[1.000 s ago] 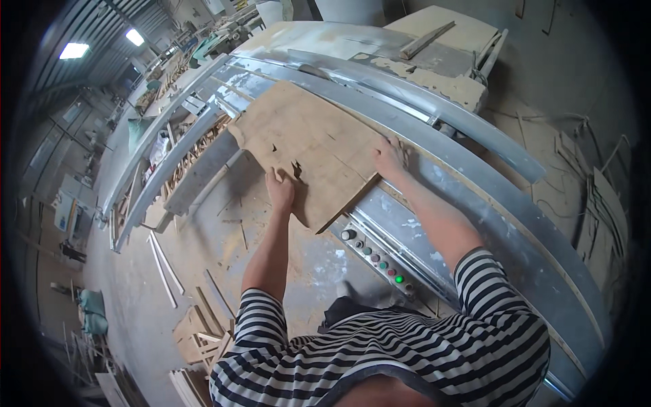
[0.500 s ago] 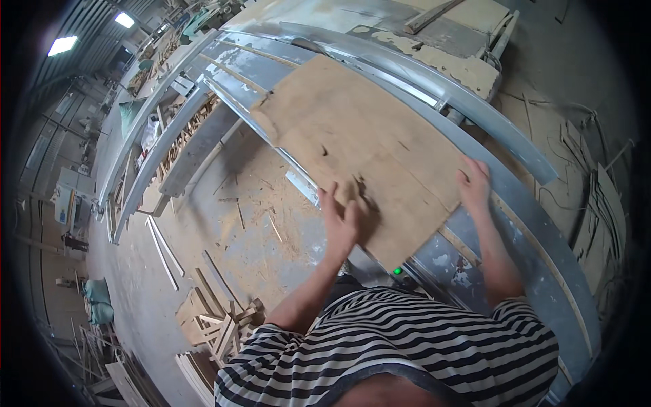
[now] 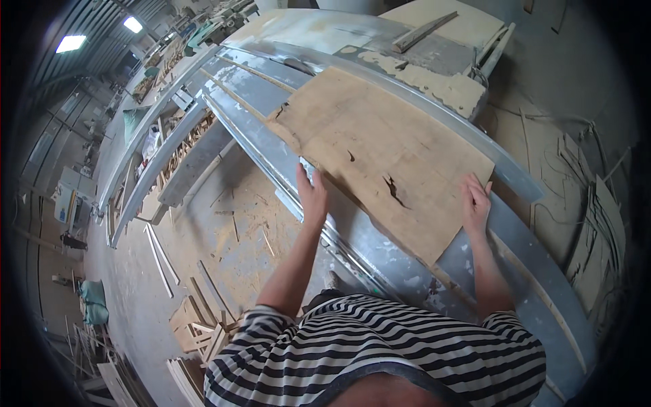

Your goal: Operating a sliding table saw to process and trim wood panels in a factory.

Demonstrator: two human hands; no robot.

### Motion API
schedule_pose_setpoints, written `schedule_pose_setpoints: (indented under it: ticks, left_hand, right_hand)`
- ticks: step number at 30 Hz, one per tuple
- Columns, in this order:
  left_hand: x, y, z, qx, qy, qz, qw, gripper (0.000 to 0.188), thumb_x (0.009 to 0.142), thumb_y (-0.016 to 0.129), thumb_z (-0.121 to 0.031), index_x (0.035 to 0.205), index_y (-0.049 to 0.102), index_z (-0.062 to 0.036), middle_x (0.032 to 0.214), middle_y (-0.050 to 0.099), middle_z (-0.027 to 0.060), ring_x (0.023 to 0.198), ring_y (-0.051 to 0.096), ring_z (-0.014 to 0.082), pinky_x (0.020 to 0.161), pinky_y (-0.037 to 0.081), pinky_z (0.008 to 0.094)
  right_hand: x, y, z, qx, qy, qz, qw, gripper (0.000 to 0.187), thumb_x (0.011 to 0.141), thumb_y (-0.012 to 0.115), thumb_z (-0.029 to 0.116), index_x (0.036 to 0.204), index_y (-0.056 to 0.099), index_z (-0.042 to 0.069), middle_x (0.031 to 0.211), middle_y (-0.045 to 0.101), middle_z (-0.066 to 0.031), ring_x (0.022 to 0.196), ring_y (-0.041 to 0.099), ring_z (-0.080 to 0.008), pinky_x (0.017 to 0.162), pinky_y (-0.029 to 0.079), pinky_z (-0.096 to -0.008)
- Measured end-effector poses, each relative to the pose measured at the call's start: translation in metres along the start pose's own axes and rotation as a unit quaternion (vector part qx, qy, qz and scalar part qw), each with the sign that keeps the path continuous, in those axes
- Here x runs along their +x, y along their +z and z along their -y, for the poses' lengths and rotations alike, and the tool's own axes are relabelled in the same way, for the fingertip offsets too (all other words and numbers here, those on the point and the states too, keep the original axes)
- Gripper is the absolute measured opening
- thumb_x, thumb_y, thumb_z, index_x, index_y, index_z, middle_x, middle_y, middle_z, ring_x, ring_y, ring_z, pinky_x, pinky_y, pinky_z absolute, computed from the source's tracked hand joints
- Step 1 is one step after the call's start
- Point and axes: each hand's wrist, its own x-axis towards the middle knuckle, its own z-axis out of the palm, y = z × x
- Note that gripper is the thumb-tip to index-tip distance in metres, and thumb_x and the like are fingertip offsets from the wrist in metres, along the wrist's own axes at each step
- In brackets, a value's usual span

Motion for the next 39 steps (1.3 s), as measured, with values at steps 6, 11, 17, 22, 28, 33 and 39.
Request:
schedule_pose_setpoints:
  ticks: [6, 11, 17, 22, 28, 33, 39]
  left_hand:
    - [0.019, 0.064, 0.007, 0.111, -0.004, -0.056, 0.992, 0.067, 0.091, 0.051, -0.02, 0.14, 0.024, 0.0155, 0.148, 0.009, 0.042, 0.143, 0.006, 0.0483, 0.118, 0.01, 0.0417]
    - [0.019, 0.07, 0.0, 0.156, -0.025, -0.066, 0.985, 0.064, 0.088, 0.05, -0.012, 0.14, 0.024, 0.0152, 0.147, 0.005, 0.044, 0.142, 0.006, 0.0509, 0.118, 0.01, 0.0427]
    - [0.022, 0.066, 0.003, 0.178, -0.027, -0.066, 0.981, 0.058, 0.088, 0.05, -0.009, 0.138, 0.031, 0.0119, 0.146, 0.008, 0.0456, 0.141, 0.008, 0.0531, 0.117, 0.012, 0.0439]
    - [0.048, 0.055, 0.01, 0.175, -0.017, -0.061, 0.983, 0.057, 0.087, 0.049, -0.009, 0.137, 0.033, 0.0116, 0.145, 0.01, 0.0459, 0.14, 0.01, 0.0537, 0.117, 0.012, 0.0438]
    - [0.087, 0.042, 0.015, 0.169, -0.04, -0.048, 0.984, 0.059, 0.087, 0.048, -0.009, 0.138, 0.031, 0.0146, 0.146, 0.011, 0.0451, 0.142, 0.008, 0.0509, 0.118, 0.011, 0.0408]
    - [0.096, 0.037, 0.019, 0.149, -0.038, -0.066, 0.986, 0.061, 0.087, 0.047, -0.01, 0.14, 0.027, 0.0153, 0.146, 0.01, 0.0447, 0.143, 0.007, 0.0486, 0.118, 0.01, 0.0404]
    - [0.112, 0.024, 0.034, 0.213, -0.024, -0.079, 0.974, 0.061, 0.089, 0.048, -0.011, 0.14, 0.026, 0.0155, 0.146, 0.017, 0.0426, 0.142, 0.017, 0.047, 0.117, 0.016, 0.0416]
  right_hand:
    - [0.037, -0.025, -0.009, 0.025, -0.15, 0.082, 0.985, 0.021, 0.091, 0.053, 0.013, 0.089, 0.069, 0.0, 0.094, 0.072, -0.0133, 0.1, 0.067, -0.0301, 0.104, 0.037, -0.0506]
    - [0.054, -0.023, -0.001, 0.026, -0.226, 0.114, 0.967, 0.018, 0.084, 0.054, 0.011, 0.085, 0.069, 0.001, 0.092, 0.071, -0.0131, 0.096, 0.068, -0.0315, 0.093, 0.049, -0.043]
    - [0.06, -0.019, -0.006, 0.043, -0.252, 0.14, 0.957, 0.018, 0.081, 0.055, 0.012, 0.084, 0.069, 0.0, 0.092, 0.071, -0.0119, 0.095, 0.068, -0.0323, 0.092, 0.049, -0.0449]
    - [0.075, 0.006, -0.001, 0.055, -0.244, 0.14, 0.958, 0.018, 0.081, 0.057, 0.013, 0.086, 0.069, 0.001, 0.092, 0.071, -0.0117, 0.096, 0.068, -0.0317, 0.092, 0.049, -0.0453]
    - [0.09, 0.042, 0.007, 0.065, -0.236, 0.132, 0.961, 0.016, 0.08, 0.058, 0.013, 0.087, 0.07, 0.003, 0.093, 0.071, -0.0102, 0.095, 0.068, -0.0311, 0.091, 0.05, -0.0446]
    - [0.099, 0.053, 0.015, 0.068, -0.244, 0.14, 0.957, 0.014, 0.079, 0.06, 0.011, 0.087, 0.069, 0.004, 0.093, 0.071, -0.0097, 0.096, 0.068, -0.0303, 0.091, 0.05, -0.0439]
    - [0.103, 0.071, 0.025, 0.065, -0.231, 0.142, 0.96, 0.012, 0.079, 0.061, 0.01, 0.086, 0.069, 0.005, 0.094, 0.071, -0.0088, 0.096, 0.068, -0.0304, 0.091, 0.05, -0.0436]
